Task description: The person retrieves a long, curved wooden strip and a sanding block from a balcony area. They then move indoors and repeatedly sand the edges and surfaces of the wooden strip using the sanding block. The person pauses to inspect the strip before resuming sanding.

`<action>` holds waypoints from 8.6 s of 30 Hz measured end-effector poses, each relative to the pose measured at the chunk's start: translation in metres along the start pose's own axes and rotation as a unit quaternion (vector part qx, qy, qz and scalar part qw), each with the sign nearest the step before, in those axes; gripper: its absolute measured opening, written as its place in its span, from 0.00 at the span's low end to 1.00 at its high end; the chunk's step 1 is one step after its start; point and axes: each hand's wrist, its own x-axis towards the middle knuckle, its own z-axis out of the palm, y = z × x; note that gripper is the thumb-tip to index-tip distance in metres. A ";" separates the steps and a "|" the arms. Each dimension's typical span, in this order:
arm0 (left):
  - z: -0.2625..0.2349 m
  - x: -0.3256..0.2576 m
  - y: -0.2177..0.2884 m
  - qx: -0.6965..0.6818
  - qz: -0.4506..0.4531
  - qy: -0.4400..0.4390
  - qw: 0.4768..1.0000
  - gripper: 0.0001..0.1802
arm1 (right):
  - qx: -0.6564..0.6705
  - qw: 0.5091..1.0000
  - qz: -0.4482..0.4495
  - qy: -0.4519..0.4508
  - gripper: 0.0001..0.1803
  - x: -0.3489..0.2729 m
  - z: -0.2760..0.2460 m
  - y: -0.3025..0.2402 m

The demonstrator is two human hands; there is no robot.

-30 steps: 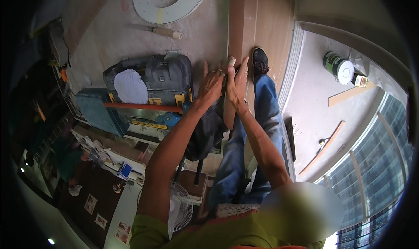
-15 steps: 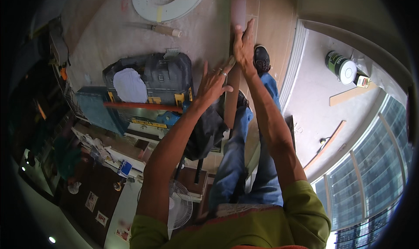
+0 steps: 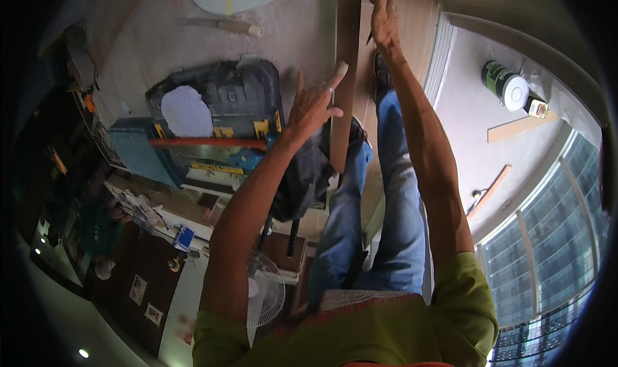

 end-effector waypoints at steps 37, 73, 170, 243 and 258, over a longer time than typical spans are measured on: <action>0.010 -0.013 0.007 0.041 -0.017 -0.033 0.998 0.61 | -0.068 0.990 0.119 0.036 0.48 -0.238 0.036 0.030; 0.011 -0.019 0.017 0.027 -0.032 -0.024 0.999 0.58 | -0.077 0.991 0.098 0.044 0.48 -0.327 0.033 0.057; 0.013 -0.010 0.015 0.047 -0.001 -0.015 0.999 0.57 | -0.089 0.995 0.036 0.030 0.47 -0.232 0.021 0.044; -0.372 -0.071 0.350 -0.775 0.129 0.171 0.594 0.32 | 0.118 0.963 0.131 -0.202 0.27 -0.253 -0.303 -0.345; -0.469 -0.182 0.220 -0.633 0.155 0.524 0.549 0.30 | 0.063 0.927 0.084 -0.359 0.23 -0.139 -0.114 -0.400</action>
